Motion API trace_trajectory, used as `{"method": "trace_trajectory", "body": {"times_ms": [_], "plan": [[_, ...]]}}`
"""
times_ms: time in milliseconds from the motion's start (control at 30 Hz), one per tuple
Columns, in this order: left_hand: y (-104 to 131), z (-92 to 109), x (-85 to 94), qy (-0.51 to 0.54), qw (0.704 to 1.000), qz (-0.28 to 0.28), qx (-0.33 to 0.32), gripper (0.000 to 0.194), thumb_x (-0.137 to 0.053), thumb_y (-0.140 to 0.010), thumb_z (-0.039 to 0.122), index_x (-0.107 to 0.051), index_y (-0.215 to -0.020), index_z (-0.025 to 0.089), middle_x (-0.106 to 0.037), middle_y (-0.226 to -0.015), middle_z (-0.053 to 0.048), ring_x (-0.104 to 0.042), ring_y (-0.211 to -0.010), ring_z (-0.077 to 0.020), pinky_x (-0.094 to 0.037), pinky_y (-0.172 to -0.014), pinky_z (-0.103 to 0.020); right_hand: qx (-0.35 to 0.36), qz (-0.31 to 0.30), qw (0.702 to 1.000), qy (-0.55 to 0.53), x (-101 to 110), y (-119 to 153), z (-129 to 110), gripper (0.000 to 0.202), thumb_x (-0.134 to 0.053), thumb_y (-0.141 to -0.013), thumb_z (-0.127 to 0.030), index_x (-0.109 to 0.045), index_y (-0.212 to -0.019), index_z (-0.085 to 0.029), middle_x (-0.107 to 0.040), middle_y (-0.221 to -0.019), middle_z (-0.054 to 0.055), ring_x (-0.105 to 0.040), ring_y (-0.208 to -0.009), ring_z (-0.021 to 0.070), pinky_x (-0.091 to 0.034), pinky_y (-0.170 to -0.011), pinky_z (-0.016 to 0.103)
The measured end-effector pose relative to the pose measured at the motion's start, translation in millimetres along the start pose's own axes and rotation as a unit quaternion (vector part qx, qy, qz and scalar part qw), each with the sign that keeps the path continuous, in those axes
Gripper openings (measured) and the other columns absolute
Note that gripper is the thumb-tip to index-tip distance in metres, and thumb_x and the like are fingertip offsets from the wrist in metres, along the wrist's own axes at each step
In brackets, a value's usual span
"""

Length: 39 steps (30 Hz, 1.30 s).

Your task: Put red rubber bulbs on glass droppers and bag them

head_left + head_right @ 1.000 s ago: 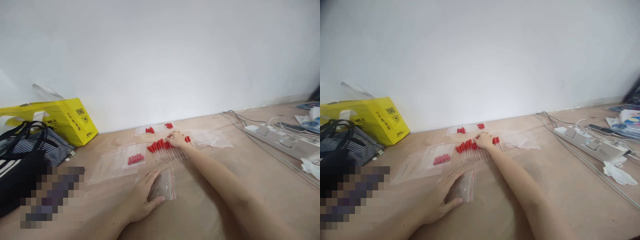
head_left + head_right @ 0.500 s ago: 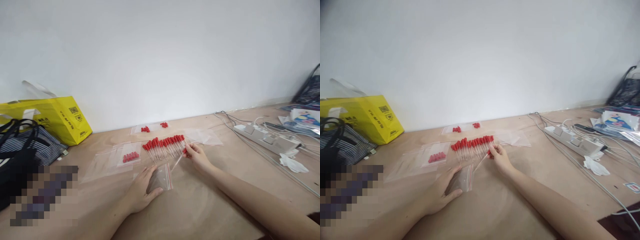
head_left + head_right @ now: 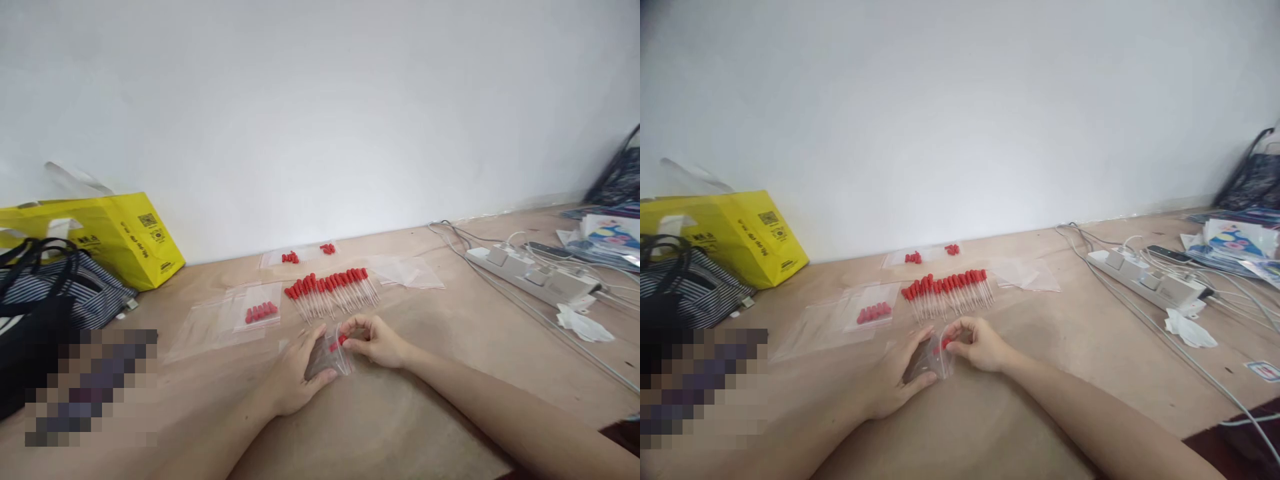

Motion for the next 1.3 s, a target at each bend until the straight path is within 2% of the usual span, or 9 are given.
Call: {"method": "trace_trajectory", "body": {"times_ms": [100, 267, 467, 567, 667, 767, 900, 1067, 1300], "plan": [[-3.7, 5.5, -1.5, 0.001, 1.0, 0.018, -0.023, 0.061, -0.051, -0.078, 0.042, -0.026, -0.13, 0.021, -0.04, -0.131, -0.01, -0.039, -0.118, -0.0251, -0.036, -0.095, -0.044, 0.031, -0.012, 0.999, 0.035, -0.3, -1.8, -1.3, 0.02, -0.065, -0.065, -0.027, -0.055, -0.079, -0.016, -0.061, -0.08, 0.002, -0.054, -0.062, 0.0085, -0.041, -0.053, 0.019], [4.4, 6.0, 10.9, -0.027, 0.993, 0.095, -0.065, 0.051, -0.053, -0.076, 0.041, -0.04, -0.121, 0.02, -0.049, -0.123, -0.009, -0.042, -0.115, -0.0244, -0.037, -0.096, -0.042, 0.023, -0.016, 0.996, 0.08, 3.7, -5.9, 3.9, 0.011, -0.061, -0.068, -0.024, -0.055, -0.073, -0.017, -0.055, -0.06, -0.003, -0.047, -0.047, 0.0058, -0.037, -0.045, 0.017], [18.3, -17.6, 10.1, -0.02, 0.998, 0.032, -0.043, 0.033, -0.045, -0.083, 0.037, -0.053, -0.113, 0.025, -0.053, -0.121, -0.004, -0.049, -0.11, -0.0207, -0.042, -0.093, -0.037, 0.038, -0.015, 0.988, 0.148, 6.8, -4.6, -2.4, 0.012, -0.057, -0.072, -0.026, -0.064, -0.073, -0.016, -0.054, -0.055, -0.003, -0.044, -0.047, 0.0066, -0.035, -0.047, 0.018], [18.1, -20.0, 7.3, -0.019, 0.999, 0.007, -0.049, 0.036, -0.045, -0.083, 0.039, -0.051, -0.117, 0.027, -0.05, -0.125, -0.002, -0.045, -0.115, -0.0208, -0.038, -0.097, -0.039, 0.115, -0.074, 0.977, 0.164, 1.9, -1.7, -13.1, 0.021, -0.047, -0.079, -0.026, -0.067, -0.077, -0.018, -0.061, -0.073, 0.0, -0.053, -0.065, 0.0096, -0.04, -0.062, 0.02], [16.4, -19.4, 6.5, -0.018, 0.999, -0.006, -0.046, 0.038, -0.044, -0.083, 0.039, -0.049, -0.119, 0.028, -0.048, -0.127, -0.002, -0.043, -0.117, -0.0209, -0.036, -0.098, -0.04, 0.081, -0.121, 0.976, 0.164, 9.1, -9.0, -7.3, 0.024, -0.046, -0.079, -0.029, -0.066, -0.086, -0.017, -0.063, -0.073, 0.001, -0.053, -0.06, 0.0096, -0.041, -0.057, 0.021], [16.1, -17.4, 7.9, -0.027, 0.998, -0.024, -0.044, 0.039, -0.042, -0.084, 0.039, -0.047, -0.121, 0.028, -0.046, -0.128, -0.001, -0.041, -0.119, -0.0209, -0.033, -0.1, -0.043, 0.046, -0.028, 0.97, 0.238, 36.3, -32.2, -5.5, 0.023, -0.049, -0.078, -0.029, -0.065, -0.082, -0.014, -0.064, -0.07, 0.001, -0.054, -0.058, 0.0103, -0.041, -0.055, 0.021], [17.2, -10.5, 14.1, -0.031, 0.997, -0.053, -0.051, 0.042, -0.042, -0.084, 0.039, -0.042, -0.124, 0.028, -0.043, -0.131, -0.002, -0.038, -0.121, -0.0212, -0.029, -0.101, -0.045, 0.043, 0.157, 0.879, 0.448, 65.4, -70.7, -23.3, 0.022, -0.046, -0.079, -0.028, -0.065, -0.083, -0.019, -0.063, -0.083, 0.003, -0.055, -0.076, 0.0143, -0.04, -0.069, 0.025], [18.4, -8.2, 16.9, -0.033, 0.995, -0.074, -0.054, 0.044, -0.042, -0.084, 0.039, -0.038, -0.127, 0.03, -0.039, -0.133, -0.002, -0.035, -0.122, -0.0221, -0.026, -0.102, -0.048, 0.033, 0.168, 0.859, 0.482, 62.8, -113.0, -24.1, 0.024, -0.045, -0.08, -0.03, -0.066, -0.087, -0.021, -0.056, -0.103, 0.009, -0.044, -0.101, 0.0223, -0.033, -0.085, 0.033], [22.9, -29.5, 3.6, -0.032, 0.998, -0.03, -0.036, 0.044, -0.045, -0.082, 0.042, -0.04, -0.125, 0.034, -0.035, -0.136, -0.001, -0.034, -0.122, -0.0255, -0.032, -0.099, -0.047, 0.007, 0.169, 0.894, 0.415, 69.1, -134.7, -6.9, 0.017, -0.053, -0.073, -0.027, -0.067, -0.08, -0.019, -0.057, -0.102, 0.009, -0.043, -0.103, 0.0223, -0.029, -0.09, 0.035]]}}
Point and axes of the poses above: each hand's wrist, its own y-axis away from the middle knuckle, its own x-axis out of the back of the hand, z = x × y, the point moved 6 cm from there along -y, towards the middle knuckle
